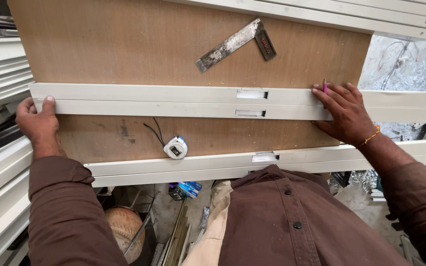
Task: The person measures long white frame profiles on a workbench using a tape measure and a try square, then marks cut positions on the profiles with a pencil and a black marker. They reposition the profiles on the bench and continue marking several pieces.
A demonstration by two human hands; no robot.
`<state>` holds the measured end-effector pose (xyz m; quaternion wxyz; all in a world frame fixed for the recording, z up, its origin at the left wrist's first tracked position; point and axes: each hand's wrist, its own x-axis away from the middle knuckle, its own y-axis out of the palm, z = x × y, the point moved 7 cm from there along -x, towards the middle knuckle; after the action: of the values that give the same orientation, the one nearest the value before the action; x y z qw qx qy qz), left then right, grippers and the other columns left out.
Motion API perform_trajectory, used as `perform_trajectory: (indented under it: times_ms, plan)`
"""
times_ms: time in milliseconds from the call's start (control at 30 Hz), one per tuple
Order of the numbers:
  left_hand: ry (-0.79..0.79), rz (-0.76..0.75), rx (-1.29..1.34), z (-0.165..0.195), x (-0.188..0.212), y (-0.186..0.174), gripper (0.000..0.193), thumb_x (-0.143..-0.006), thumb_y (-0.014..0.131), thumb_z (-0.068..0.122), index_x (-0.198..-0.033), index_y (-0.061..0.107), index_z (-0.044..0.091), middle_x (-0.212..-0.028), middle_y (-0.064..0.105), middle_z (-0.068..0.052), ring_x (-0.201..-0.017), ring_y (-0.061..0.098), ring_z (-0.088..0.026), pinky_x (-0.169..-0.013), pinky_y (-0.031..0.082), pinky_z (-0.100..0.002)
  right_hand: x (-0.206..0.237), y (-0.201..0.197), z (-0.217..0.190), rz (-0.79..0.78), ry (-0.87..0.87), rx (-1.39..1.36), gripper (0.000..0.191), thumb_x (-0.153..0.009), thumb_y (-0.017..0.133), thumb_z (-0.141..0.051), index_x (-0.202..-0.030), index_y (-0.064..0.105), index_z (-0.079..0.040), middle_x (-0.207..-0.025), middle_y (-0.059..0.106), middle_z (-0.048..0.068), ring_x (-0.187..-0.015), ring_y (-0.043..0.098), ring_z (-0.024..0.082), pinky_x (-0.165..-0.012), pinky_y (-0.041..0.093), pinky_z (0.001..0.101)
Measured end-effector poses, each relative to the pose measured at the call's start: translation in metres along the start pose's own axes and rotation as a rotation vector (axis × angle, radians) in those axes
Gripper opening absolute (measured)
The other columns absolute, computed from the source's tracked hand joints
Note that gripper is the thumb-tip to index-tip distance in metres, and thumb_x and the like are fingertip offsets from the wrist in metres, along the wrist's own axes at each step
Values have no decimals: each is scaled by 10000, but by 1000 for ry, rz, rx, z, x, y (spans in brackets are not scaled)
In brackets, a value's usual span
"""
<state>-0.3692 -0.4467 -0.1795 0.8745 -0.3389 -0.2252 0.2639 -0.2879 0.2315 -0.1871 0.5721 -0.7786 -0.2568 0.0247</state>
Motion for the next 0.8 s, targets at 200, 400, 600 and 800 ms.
perform_trajectory:
  times_ms: [200, 400, 600, 800]
  plan:
    - [-119, 4, -65, -3, 4, -1, 427, -993, 774, 143, -1339, 569, -2, -1243, 723, -135, -1135, 725, -174, -951, 600, -285, 0, 2, 3, -14, 13, 3, 911, -717, 856, -262, -1534, 464, -166, -1525, 553, 27, -1429, 483, 265, -1263, 291, 539]
    - [-82, 24, -53, -6, 1, -1, 448, -981, 798, 139, -1333, 561, -4, -1240, 711, -133, -1127, 716, -175, -952, 592, -294, -1, 1, 4, -11, 20, 0, 922, -705, 859, -260, -1534, 464, -168, -1476, 569, 46, -1412, 484, 292, -1258, 303, 536]
    - [-112, 34, -93, -12, -2, -2, 415, -978, 816, 158, -1311, 617, 9, -1237, 729, -131, -1111, 715, -172, -946, 582, -298, -3, 0, 5, -17, 12, 12, 926, -695, 857, -251, -1530, 465, -173, -1455, 582, 58, -1394, 493, 293, -1254, 312, 526]
    - [248, 386, -488, 24, 10, -14, 487, -885, 786, 172, -1260, 587, -66, -1255, 661, -251, -1147, 628, -416, -984, 506, -493, -2, -5, 4, -21, 24, 24, 947, -674, 869, -253, -1527, 466, -177, -1446, 579, 68, -1391, 487, 296, -1247, 308, 527]
